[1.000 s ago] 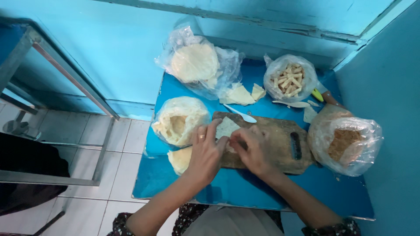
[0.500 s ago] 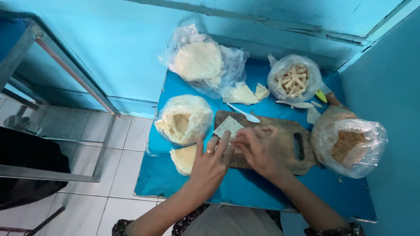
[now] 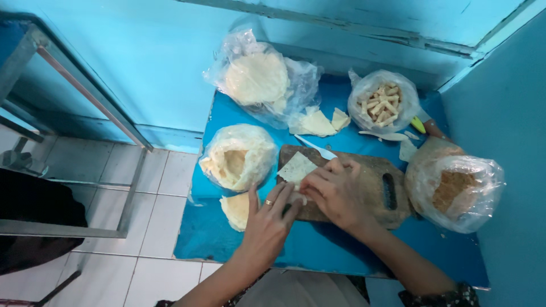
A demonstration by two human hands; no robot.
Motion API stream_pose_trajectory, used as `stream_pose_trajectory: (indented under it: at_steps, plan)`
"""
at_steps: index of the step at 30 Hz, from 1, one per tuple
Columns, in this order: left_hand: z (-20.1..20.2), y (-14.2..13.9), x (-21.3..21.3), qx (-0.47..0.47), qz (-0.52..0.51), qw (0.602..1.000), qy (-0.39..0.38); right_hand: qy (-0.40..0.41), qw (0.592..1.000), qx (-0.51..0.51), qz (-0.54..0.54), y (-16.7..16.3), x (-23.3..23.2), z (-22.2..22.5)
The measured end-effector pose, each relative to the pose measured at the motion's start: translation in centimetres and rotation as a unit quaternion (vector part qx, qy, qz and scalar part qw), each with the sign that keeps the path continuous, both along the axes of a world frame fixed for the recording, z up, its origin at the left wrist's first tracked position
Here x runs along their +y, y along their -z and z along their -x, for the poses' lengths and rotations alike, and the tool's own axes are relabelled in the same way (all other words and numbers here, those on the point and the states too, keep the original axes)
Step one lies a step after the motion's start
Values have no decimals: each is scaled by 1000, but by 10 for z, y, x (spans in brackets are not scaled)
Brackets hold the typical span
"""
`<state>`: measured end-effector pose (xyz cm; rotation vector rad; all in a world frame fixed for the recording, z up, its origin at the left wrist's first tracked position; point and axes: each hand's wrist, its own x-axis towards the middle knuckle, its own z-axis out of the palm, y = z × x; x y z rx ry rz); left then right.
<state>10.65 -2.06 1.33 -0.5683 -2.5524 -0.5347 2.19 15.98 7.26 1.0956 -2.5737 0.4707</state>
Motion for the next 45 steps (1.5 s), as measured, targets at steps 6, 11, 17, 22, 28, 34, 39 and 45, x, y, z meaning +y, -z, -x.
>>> stream_pose_trajectory:
  at_steps: [6, 11, 17, 22, 28, 34, 39, 45]
  plan:
    - [1, 2, 2, -3, -14, 1000, -20, 25, 999, 10, -22, 4, -1, -2]
    - [2, 1, 3, 5, 8, 1000, -20, 45, 999, -8, -15, 1, -2, 2]
    - [2, 2, 4, 4, 20, 1000, -20, 102, 981, -157, -54, -7, -3, 27]
    - [4, 2, 4, 15, 20, 999, -21, 122, 991, -62, -2, 5, -12, 36]
    - [7, 3, 5, 14, 28, 999, -24, 94, 959, -217, 155, -4, 2, 31]
    - [6, 6, 6, 22, 33, 999, -29, 4, 999, 1, 53, 6, 2, 13]
    - [8, 5, 5, 29, 25, 999, -24, 46, 927, -249, 276, 16, 9, 28]
    - [9, 3, 6, 21, 48, 998, -25, 47, 910, -311, 271, 12, 22, 31]
